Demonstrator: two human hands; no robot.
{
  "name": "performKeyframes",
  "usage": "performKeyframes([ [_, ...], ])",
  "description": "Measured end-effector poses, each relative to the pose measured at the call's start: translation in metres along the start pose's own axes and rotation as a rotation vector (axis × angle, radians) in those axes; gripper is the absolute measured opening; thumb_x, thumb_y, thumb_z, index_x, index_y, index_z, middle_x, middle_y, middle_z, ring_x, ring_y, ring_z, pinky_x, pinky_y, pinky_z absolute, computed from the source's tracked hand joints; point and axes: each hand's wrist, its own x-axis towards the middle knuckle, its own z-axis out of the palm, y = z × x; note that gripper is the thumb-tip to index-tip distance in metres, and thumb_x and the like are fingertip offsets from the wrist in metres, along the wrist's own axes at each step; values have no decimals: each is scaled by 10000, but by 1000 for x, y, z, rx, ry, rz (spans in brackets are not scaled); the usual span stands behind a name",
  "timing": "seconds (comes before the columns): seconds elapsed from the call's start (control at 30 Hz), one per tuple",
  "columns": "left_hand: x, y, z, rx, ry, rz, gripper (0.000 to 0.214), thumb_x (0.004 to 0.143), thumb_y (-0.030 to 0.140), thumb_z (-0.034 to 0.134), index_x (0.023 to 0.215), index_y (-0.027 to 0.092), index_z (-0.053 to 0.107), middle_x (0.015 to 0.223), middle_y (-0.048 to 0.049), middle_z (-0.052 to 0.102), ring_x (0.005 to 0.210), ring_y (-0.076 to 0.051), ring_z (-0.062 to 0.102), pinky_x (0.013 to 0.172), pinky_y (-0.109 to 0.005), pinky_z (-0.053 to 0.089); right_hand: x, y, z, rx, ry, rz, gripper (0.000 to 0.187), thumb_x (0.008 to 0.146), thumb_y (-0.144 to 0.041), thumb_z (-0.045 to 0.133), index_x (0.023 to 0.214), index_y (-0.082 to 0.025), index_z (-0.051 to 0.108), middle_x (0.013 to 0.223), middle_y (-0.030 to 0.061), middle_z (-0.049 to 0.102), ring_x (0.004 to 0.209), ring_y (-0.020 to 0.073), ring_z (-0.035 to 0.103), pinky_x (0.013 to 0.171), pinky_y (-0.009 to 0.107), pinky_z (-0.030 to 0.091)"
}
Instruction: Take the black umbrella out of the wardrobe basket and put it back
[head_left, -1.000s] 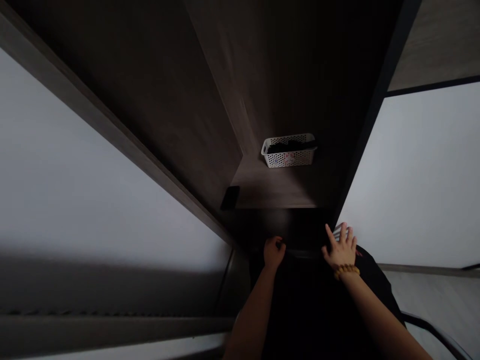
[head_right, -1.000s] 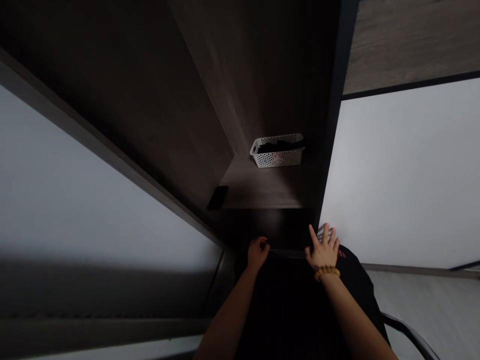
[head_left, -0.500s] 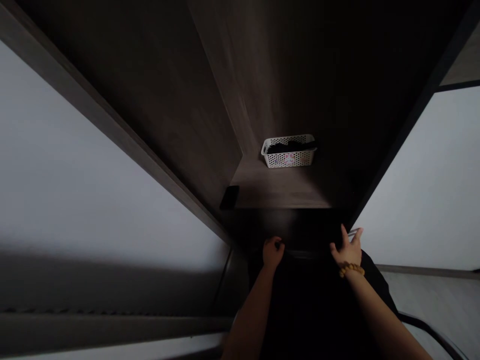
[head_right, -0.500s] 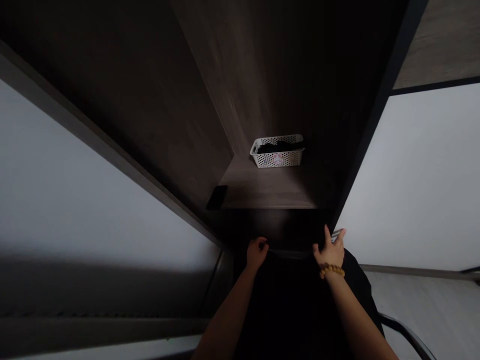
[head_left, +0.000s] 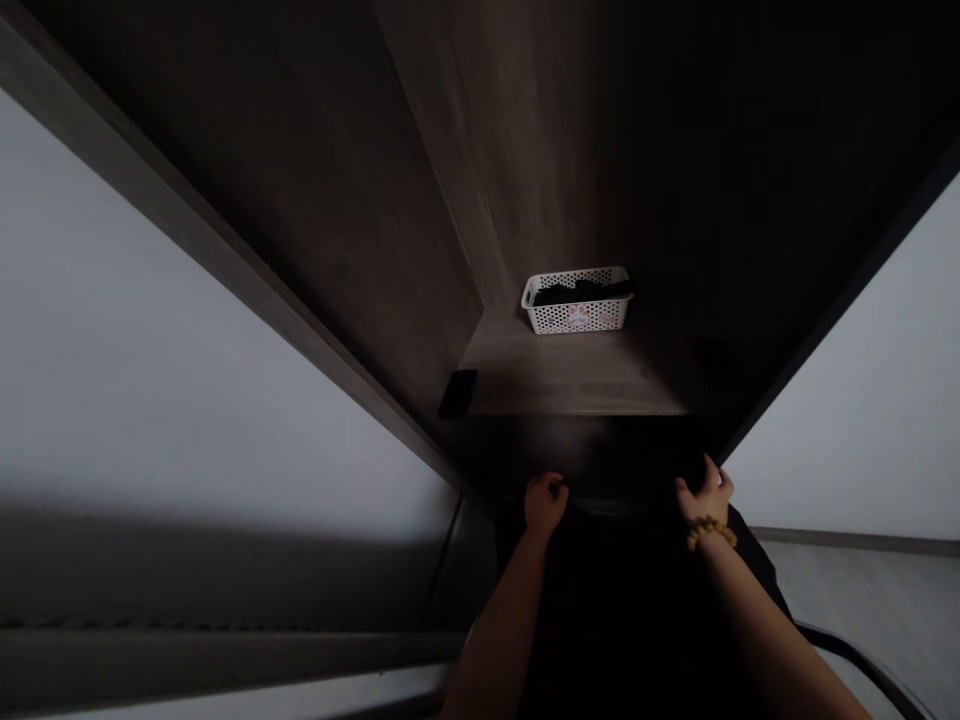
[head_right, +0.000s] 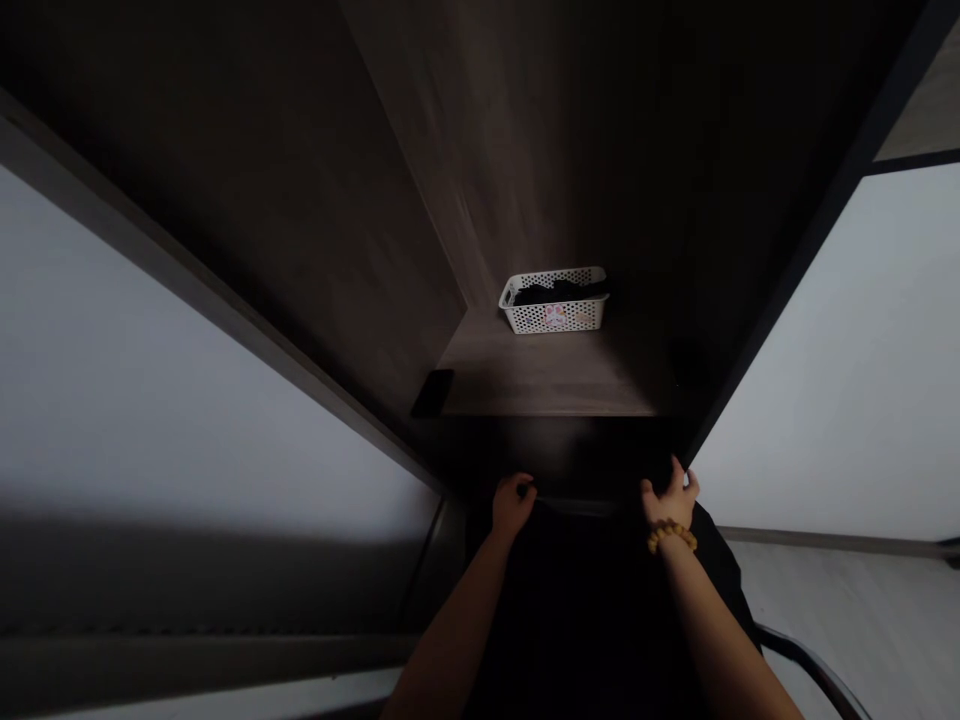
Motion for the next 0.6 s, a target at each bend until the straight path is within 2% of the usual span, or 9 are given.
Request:
performKeyframes([
  [0.23,2,-3,2,0,-5,7,200,813,115,611,956,207,715,988,-56,733,1045,-229,666,988,-375,503,5,2,-1,51,10,75,846,786,-605,535,1527,-223,386,1474,156,282,1287,414,480,1083,504,426],
  [0.4,3,-4,2,-5,-4,12,195,813,121,610,945,216,716,984,-53,734,1055,-231,666,991,-376,503,7,10,3,58,75,96,830,793,-615,560,1522,-255,395,1424,140,307,1172,378,554,1033,509,465],
  [0.6,5,-4,1,-18,1,21,195,804,107,610,933,215,710,967,-48,732,1027,-227,671,978,-375,506,11,10,4,50,98,132,866,789,-635,542,1542,-242,375,1336,136,386,1050,344,592,971,504,489],
])
